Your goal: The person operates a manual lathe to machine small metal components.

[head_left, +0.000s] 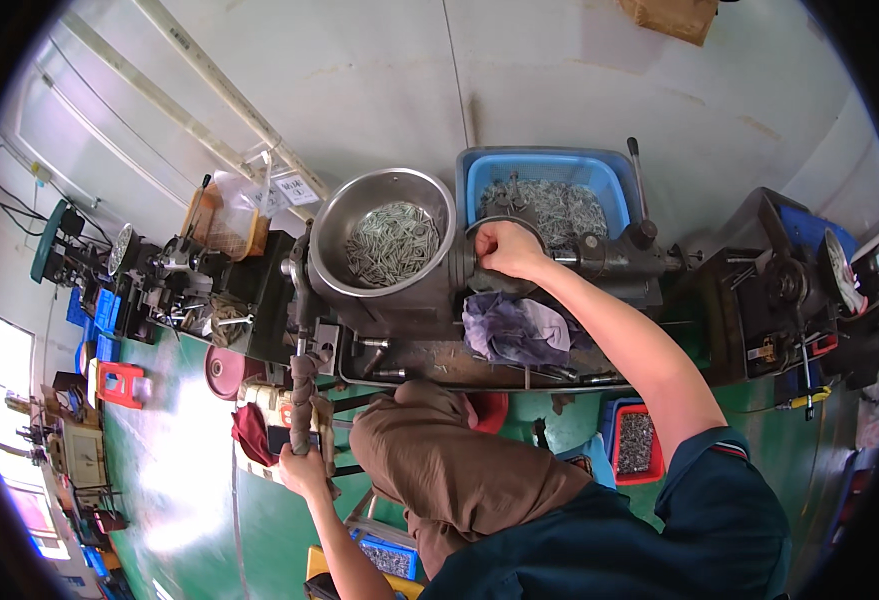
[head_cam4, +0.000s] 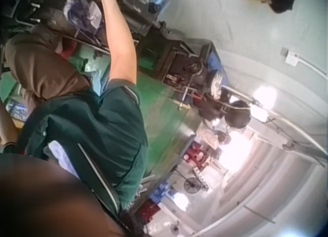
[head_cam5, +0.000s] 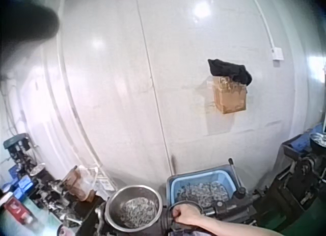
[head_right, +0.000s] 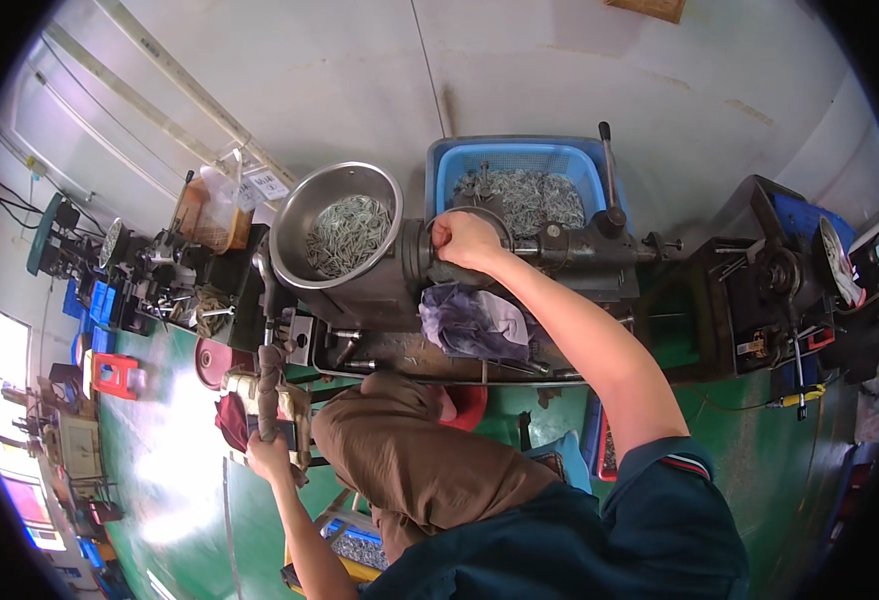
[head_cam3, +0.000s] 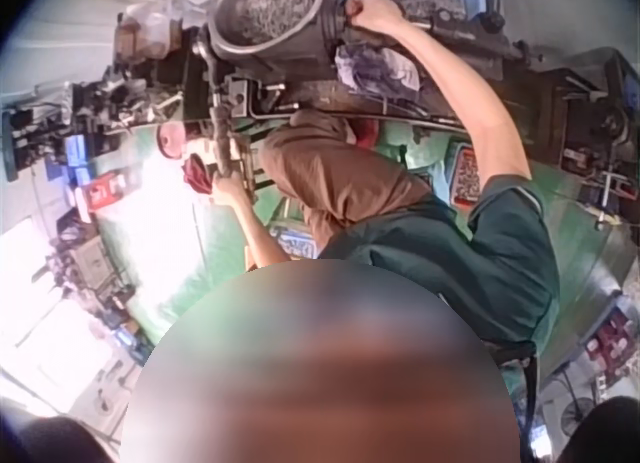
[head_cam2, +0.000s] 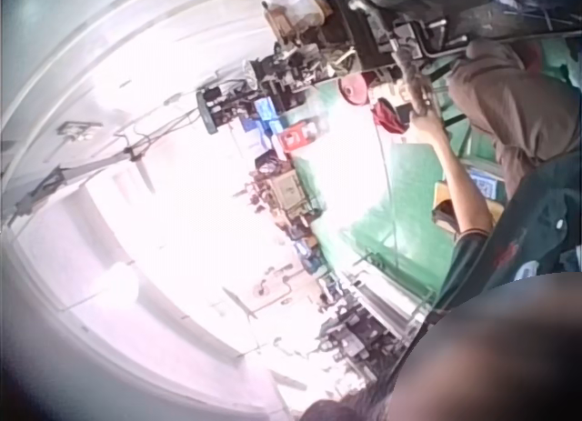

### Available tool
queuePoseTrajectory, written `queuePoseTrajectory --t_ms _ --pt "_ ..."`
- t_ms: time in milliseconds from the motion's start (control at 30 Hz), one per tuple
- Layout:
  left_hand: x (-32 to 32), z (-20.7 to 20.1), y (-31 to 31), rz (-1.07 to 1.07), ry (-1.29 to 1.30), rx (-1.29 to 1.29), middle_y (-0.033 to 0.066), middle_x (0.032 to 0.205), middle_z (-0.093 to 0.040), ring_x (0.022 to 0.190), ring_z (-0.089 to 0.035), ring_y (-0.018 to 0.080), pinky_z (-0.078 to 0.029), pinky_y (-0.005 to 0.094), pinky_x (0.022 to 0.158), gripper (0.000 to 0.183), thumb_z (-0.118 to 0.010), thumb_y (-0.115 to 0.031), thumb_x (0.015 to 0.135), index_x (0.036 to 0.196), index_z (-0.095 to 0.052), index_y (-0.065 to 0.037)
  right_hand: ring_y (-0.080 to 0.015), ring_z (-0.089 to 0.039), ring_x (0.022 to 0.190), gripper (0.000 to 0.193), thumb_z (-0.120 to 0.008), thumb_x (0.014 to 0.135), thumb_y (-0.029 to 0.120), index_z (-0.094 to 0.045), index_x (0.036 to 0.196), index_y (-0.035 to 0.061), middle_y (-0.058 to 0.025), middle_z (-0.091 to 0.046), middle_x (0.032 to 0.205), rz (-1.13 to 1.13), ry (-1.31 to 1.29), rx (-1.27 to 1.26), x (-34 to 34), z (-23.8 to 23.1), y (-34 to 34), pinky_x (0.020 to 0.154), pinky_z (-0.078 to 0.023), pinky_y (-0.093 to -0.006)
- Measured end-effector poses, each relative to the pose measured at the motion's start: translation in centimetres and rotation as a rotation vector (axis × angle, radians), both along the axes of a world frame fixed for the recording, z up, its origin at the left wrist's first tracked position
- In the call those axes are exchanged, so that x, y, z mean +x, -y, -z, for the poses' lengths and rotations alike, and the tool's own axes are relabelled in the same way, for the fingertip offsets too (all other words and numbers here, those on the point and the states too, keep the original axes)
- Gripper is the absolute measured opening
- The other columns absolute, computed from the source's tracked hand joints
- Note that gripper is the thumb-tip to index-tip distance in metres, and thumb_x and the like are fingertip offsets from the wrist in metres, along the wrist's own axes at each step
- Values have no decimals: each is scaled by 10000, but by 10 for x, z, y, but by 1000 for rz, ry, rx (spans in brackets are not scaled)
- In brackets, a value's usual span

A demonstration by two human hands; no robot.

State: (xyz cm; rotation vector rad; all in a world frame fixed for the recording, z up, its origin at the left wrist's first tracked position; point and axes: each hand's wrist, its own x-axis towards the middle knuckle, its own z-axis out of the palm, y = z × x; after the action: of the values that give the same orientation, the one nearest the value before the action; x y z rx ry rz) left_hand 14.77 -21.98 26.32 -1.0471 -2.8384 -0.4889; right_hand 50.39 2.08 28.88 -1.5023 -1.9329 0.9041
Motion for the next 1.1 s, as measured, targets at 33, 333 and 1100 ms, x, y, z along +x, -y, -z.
queuePoseTrajectory --t_ms 33,333,1100 --pt "0 0 0 1 2 -2 191 688 -577 678 -556 361 -423 432 592 258 -598 -192 576 763 -586 -16 -213 -581 676 142 -589 542 87 -575 682 72 -54 -600 683 11 15 5 0 -1 1 593 -434 -314" --pt "-58 4 -11 66 -46 -36 180 666 -584 657 -568 355 -435 424 570 222 -608 -216 612 762 -613 -53 -226 -583 672 131 -591 533 86 -582 662 75 -57 -603 679 22 -4 5 -2 0 0 591 -435 -321" --pt "-87 10 -20 89 -24 -67 165 764 -597 738 -571 333 -435 411 647 296 -625 -237 620 858 -614 -62 -257 -393 1098 353 -456 803 389 -566 819 54 -80 -545 964 719 787 579 284 0 44 849 -326 -437"
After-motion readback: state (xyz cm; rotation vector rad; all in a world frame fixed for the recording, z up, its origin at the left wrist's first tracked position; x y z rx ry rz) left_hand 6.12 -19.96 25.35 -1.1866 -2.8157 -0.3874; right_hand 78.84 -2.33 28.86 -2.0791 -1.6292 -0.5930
